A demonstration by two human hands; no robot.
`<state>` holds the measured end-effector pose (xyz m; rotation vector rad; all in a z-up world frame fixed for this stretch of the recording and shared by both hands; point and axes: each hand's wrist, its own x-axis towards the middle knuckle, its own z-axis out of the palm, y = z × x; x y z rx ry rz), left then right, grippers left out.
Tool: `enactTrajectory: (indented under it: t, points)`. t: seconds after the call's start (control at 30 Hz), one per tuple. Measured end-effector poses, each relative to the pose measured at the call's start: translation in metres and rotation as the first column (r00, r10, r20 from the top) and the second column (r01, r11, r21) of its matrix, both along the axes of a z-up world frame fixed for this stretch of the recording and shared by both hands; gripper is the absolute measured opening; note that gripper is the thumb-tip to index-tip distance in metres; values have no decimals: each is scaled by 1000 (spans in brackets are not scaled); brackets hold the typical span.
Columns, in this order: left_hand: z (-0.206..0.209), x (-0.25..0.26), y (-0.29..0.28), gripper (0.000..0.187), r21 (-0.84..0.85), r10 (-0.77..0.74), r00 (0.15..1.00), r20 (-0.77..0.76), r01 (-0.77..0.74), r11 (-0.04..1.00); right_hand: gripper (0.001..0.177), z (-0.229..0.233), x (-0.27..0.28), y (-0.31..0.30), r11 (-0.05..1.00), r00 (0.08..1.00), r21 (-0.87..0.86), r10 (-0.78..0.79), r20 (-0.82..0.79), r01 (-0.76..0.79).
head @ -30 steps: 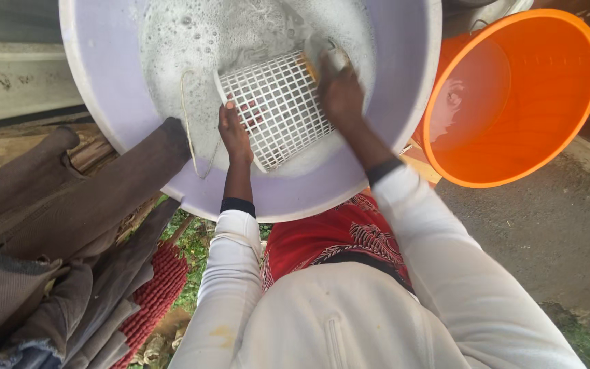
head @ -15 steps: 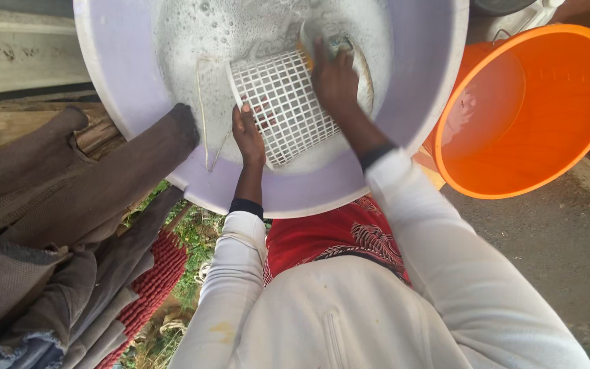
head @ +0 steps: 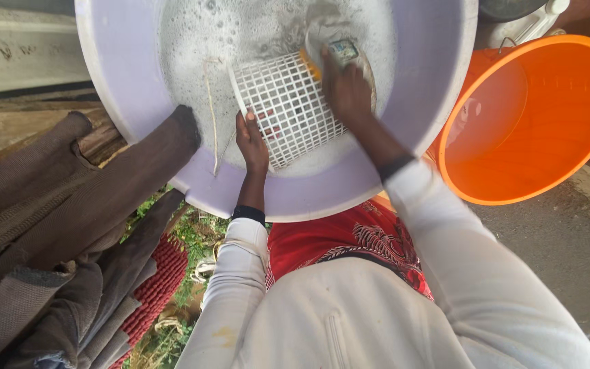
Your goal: The person uses a broom and a brush to wash a plastic basket in a basin of soapy water.
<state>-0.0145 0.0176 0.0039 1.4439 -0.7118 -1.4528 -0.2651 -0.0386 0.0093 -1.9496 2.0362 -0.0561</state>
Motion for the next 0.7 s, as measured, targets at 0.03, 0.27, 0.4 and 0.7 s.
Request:
enactTrajectory:
  t: [0.03,0.27,0.4,0.7]
  points:
    - [0,1,2,60,66,-22,1000,-19,23,998,59,-28,-9,-37,977,973,-201,23,-229,-70]
    - [-25,19,-15,67,275,-70,996,-62,84,958,39,-111,-29,-178,887,925,302,-275,-261,349]
    - [-50,27,-52,66,366,1,886,-464,191,911,36,-64,-3,-171,719,815,384,519,257,-579]
    - [-46,19,-82,66,406,95,840,-534,157,900,46,14,-18,-29,999,989,-34,20,-146,-26]
